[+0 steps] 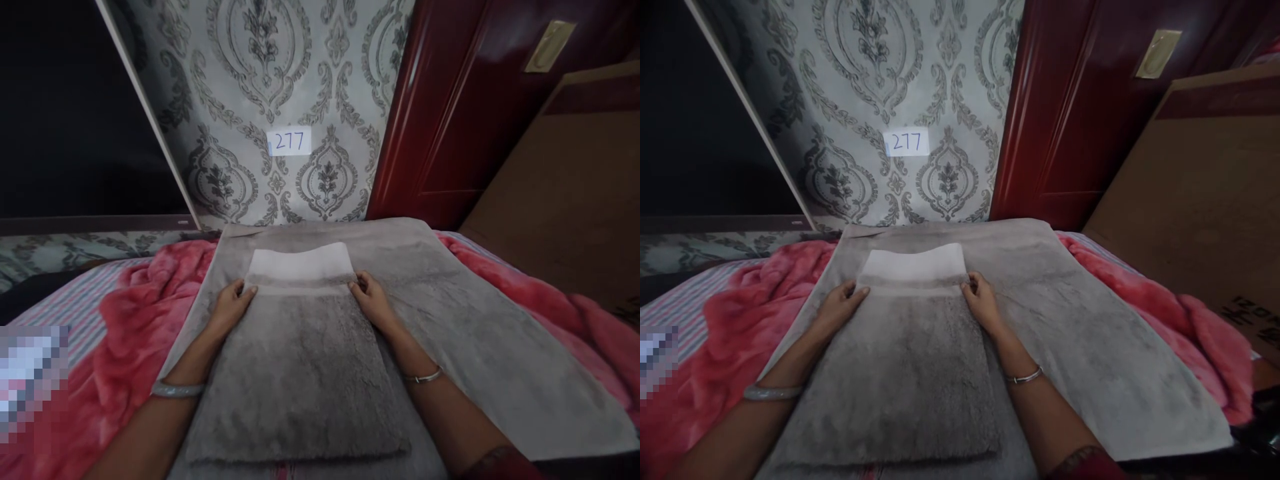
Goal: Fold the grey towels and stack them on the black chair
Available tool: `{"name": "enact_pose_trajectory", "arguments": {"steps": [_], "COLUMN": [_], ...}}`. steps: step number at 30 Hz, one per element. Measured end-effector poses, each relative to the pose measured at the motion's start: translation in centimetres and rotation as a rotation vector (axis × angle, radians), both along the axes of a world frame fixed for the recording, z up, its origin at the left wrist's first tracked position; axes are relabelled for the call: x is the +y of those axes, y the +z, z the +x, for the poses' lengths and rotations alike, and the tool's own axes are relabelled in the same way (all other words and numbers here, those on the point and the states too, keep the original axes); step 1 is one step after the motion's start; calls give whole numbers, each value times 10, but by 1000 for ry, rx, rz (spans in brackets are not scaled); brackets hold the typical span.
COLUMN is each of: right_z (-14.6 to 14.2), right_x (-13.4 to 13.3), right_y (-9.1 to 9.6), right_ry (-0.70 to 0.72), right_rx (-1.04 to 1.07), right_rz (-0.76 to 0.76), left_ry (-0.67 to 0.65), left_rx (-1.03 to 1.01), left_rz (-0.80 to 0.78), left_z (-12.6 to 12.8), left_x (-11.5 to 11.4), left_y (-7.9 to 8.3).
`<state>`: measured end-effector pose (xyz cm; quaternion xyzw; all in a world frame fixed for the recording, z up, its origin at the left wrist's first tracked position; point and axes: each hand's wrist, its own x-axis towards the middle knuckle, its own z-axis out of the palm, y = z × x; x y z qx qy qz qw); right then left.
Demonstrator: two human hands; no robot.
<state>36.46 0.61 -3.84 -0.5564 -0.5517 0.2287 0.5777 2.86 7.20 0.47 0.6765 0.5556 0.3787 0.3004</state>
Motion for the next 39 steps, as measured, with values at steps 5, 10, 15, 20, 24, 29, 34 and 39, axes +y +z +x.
{"name": "enact_pose_trajectory", "arguments": {"steps": [5, 10, 15, 20, 24, 29, 34, 39], "right_z": [1, -1, -6, -11, -15, -17, -16, -16], "right_x": [-7, -15, -22, -28, -30, -34, -38, -33], "right_y": [9, 21, 30, 36, 37, 42, 47, 39], "right_ry": [137, 220, 309, 410, 456, 440, 438, 426], "right_rx": [218, 434, 503, 623, 670, 645, 679, 651], "right_rz": [-139, -289, -232, -262, -342, -322, -267, -339], "left_ry": [-43, -11, -55, -137, -171, -181, -188, -190], "left_rx": [-129, 69, -14, -285, -403, -514, -652, -627], "left_rz": [-176, -159, -123, -180, -280, -319, -372, -464], "left_z": [0, 9, 15, 13, 11, 11, 11, 10], "left_x": [2, 1, -9, -19, -17, -19, -23, -18], "left_y": [4, 14, 15, 15, 14, 18, 22, 19]}}
